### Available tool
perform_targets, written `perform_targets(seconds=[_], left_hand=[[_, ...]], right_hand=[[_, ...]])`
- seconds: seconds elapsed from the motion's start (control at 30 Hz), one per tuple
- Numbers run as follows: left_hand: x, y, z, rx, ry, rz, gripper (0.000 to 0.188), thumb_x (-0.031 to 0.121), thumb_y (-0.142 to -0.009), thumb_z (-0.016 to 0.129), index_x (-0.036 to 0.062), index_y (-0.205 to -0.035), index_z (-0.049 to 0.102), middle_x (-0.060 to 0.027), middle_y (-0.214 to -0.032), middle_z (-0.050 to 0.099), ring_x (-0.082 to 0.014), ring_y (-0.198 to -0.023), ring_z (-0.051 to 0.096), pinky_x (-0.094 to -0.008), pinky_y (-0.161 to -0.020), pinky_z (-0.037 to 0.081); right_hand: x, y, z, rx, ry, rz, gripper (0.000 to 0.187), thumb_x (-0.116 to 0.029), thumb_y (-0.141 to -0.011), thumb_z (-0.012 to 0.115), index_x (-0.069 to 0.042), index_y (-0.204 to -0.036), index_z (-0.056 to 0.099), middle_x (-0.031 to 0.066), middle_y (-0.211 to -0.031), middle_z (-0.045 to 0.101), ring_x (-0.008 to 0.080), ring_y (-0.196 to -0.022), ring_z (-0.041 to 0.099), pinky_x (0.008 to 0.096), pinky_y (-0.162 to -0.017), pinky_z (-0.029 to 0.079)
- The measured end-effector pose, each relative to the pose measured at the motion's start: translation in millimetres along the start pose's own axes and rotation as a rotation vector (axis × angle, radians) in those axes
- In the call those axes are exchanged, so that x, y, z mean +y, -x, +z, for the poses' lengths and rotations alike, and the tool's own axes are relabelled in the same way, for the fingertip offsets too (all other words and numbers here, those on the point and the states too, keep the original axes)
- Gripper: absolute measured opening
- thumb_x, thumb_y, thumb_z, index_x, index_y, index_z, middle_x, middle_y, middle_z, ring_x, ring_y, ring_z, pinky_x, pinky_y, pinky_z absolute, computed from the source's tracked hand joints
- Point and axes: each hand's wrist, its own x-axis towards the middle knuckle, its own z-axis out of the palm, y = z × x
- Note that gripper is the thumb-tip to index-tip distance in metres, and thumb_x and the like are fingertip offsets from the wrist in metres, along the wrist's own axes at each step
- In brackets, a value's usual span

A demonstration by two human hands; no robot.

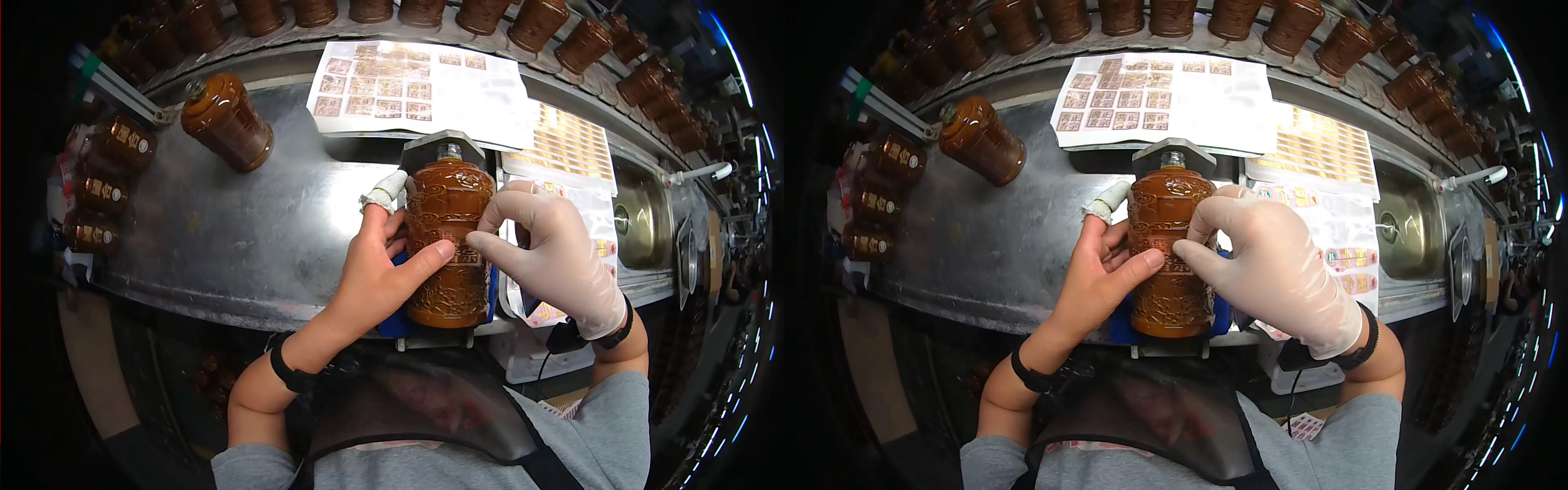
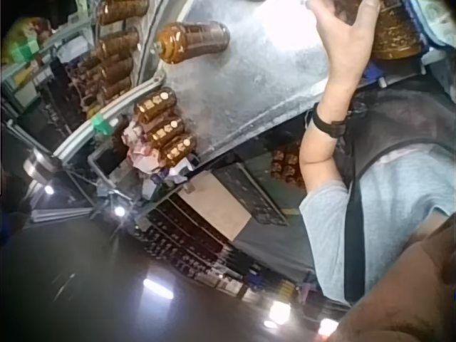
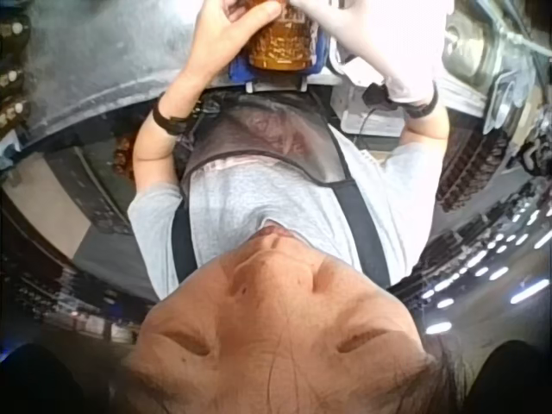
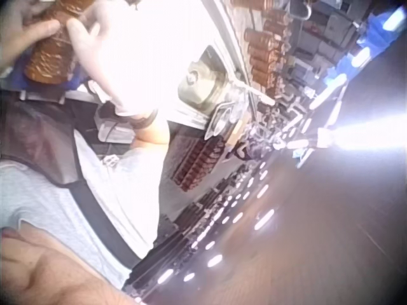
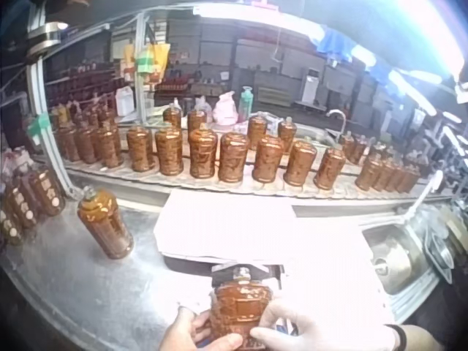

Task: Applying labels and protective seal stickers to brown liquor bottles on a production line.

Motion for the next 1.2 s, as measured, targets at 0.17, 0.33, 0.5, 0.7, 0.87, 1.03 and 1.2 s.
perform_targets(seconds=[0.17,0.33,0.5,0.7,0.87,1.03,1.2], left_hand=[[-2.6,-1.6,-7.9,-0.009,0.035,-0.021,0.085,0.019,-0.088,0.074,-0.0012,-0.150,0.018,-0.0220,-0.144,0.043,-0.0279,-0.133,0.047,-0.0438,-0.110,0.037],[1.5,-2.4,-16.6,-0.018,0.001,-0.028,0.090,0.019,-0.088,0.074,-0.0009,-0.152,0.015,-0.0220,-0.148,0.039,-0.0298,-0.137,0.042,-0.0461,-0.112,0.035],[4.5,-3.8,-21.4,-0.003,-0.024,-0.029,0.089,0.021,-0.086,0.075,-0.0001,-0.152,0.017,-0.0230,-0.147,0.040,-0.0304,-0.137,0.042,-0.0467,-0.112,0.033],[9.9,-2.7,-24.6,0.003,-0.054,-0.043,0.089,0.022,-0.087,0.074,0.0008,-0.152,0.017,-0.0234,-0.147,0.039,-0.0310,-0.137,0.041,-0.0479,-0.113,0.031],[9.1,-2.8,-31.4,0.003,0.000,-0.060,0.092,0.023,-0.086,0.074,0.0010,-0.154,0.015,-0.0234,-0.149,0.038,-0.0312,-0.139,0.040,-0.0485,-0.114,0.030],[12.8,-4.5,-37.4,-0.006,-0.038,-0.066,0.094,0.023,-0.085,0.076,0.0010,-0.154,0.015,-0.0221,-0.150,0.036,-0.0314,-0.140,0.037,-0.0485,-0.114,0.029],[16.9,-5.7,-38.8,0.003,-0.083,-0.068,0.095,0.023,-0.084,0.077,0.0011,-0.153,0.016,-0.0213,-0.150,0.036,-0.0314,-0.141,0.037,-0.0482,-0.114,0.029]], right_hand=[[-0.2,-2.6,2.6,-0.034,-0.132,0.167,0.013,-0.012,-0.081,0.073,-0.002,-0.078,0.064,0.0100,-0.074,0.062,0.0248,-0.063,0.060,0.0348,-0.062,0.047],[5.1,-11.5,10.9,0.026,-0.144,0.084,0.014,-0.014,-0.081,0.071,-0.002,-0.078,0.064,0.0093,-0.074,0.062,0.0215,-0.063,0.060,0.0327,-0.060,0.047],[6.8,-19.4,15.4,0.006,-0.213,0.094,0.014,-0.012,-0.083,0.071,-0.001,-0.078,0.062,-0.0018,-0.069,0.053,0.0046,-0.060,0.044,0.0233,-0.054,0.035],[2.6,-25.0,15.5,-0.015,-0.244,0.119,0.014,-0.012,-0.082,0.070,-0.001,-0.077,0.063,0.0038,-0.071,0.058,0.0122,-0.062,0.053,0.0273,-0.057,0.041],[2.9,-28.6,16.6,-0.039,-0.238,0.123,0.014,-0.012,-0.082,0.069,-0.001,-0.077,0.063,0.0093,-0.072,0.062,0.0204,-0.063,0.059,0.0317,-0.061,0.048],[3.7,-34.9,19.6,-0.046,-0.272,0.111,0.014,-0.012,-0.082,0.068,0.000,-0.077,0.063,0.0097,-0.072,0.061,0.0195,-0.063,0.058,0.0312,-0.061,0.047],[3.9,-39.9,21.4,-0.055,-0.289,0.113,0.014,-0.011,-0.082,0.068,0.000,-0.078,0.063,0.0097,-0.073,0.061,0.0192,-0.063,0.058,0.0312,-0.061,0.047]])
